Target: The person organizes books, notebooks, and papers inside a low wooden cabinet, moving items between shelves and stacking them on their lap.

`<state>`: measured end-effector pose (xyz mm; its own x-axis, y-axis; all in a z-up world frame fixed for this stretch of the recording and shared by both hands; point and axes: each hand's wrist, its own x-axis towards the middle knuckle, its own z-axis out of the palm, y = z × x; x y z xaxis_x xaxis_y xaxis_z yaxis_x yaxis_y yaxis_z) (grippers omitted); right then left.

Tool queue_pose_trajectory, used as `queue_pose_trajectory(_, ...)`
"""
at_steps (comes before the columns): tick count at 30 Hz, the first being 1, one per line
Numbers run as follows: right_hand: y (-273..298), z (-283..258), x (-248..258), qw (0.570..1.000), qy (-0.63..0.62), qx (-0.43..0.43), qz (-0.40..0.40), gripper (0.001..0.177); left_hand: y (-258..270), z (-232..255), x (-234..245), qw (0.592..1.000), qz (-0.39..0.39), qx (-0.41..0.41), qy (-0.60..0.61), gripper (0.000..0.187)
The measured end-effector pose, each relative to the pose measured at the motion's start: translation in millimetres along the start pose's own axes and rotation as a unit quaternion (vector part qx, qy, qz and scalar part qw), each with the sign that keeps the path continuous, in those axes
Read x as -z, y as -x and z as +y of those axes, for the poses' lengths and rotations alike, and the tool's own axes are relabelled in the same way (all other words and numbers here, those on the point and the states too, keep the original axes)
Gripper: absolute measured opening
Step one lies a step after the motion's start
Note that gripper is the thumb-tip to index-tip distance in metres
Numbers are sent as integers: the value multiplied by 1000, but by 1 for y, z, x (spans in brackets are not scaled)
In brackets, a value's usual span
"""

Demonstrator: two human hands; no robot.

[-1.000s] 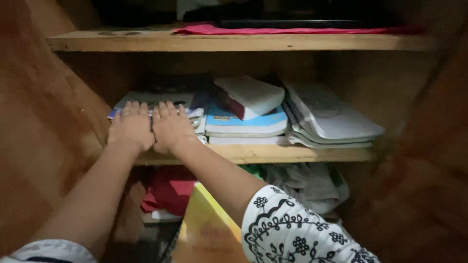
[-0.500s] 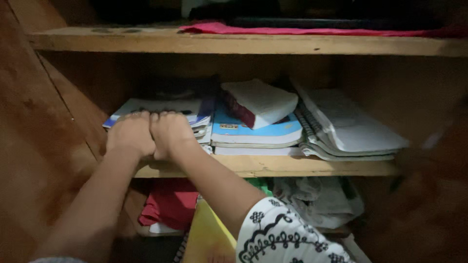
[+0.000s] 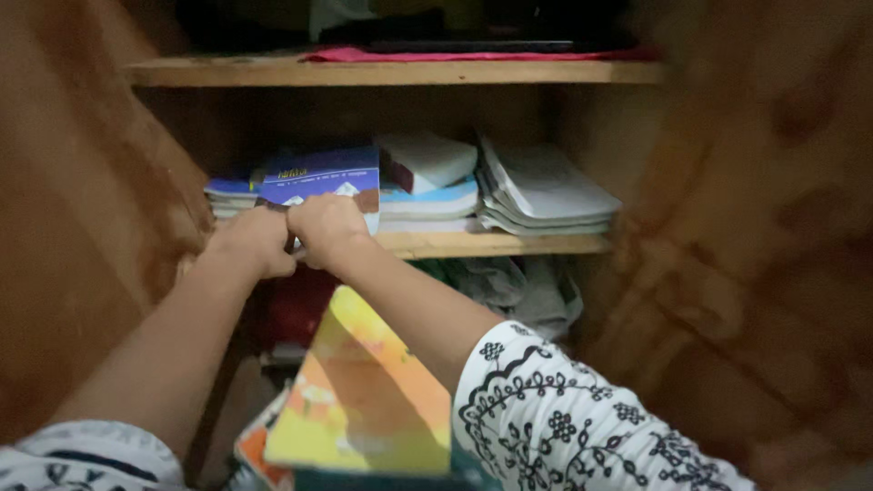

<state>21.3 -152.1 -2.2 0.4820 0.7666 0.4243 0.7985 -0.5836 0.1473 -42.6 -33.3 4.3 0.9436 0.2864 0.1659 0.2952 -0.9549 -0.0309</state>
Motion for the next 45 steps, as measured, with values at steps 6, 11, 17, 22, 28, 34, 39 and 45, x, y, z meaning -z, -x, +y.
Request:
queue_pose_trajectory(6, 80, -2, 48, 988, 7, 31, -150, 30, 81, 49, 10, 992, -127, 23, 11, 55)
queue_pose_trajectory(11, 121, -5, 49, 912, -11, 25, -410, 50, 104, 90, -29, 909, -409, 19, 78, 50)
queue_pose_trajectory(17, 161, -21, 36, 781, -167, -143, -585, 73, 112, 99, -65, 872, -485, 0, 62, 35)
queue_pose_trajectory(22, 151, -17, 32, 837, -112, -114, -524, 59, 103, 89, -65, 865, -491, 20, 99, 30)
queue_pose_trajectory(28, 120, -20, 6, 984, 74, 6, -161, 26, 85, 47, -45, 965, -252, -15, 65, 36)
queue_pose_trajectory(34, 31, -20, -13, 998, 11, 2, -60, 29, 15, -7, -15, 997, -12, 57, 43, 37)
queue_pose_trajectory(39, -68, -7, -68, 993, 59, -14, 105, 75, -86, -64, -43, 982, 176, 50, -40, 53)
queue_pose_trajectory(45, -159, 27, -134, 999, 1, -38, 25, 72, -175, -85, -62, 985, 141, 5, -94, 98)
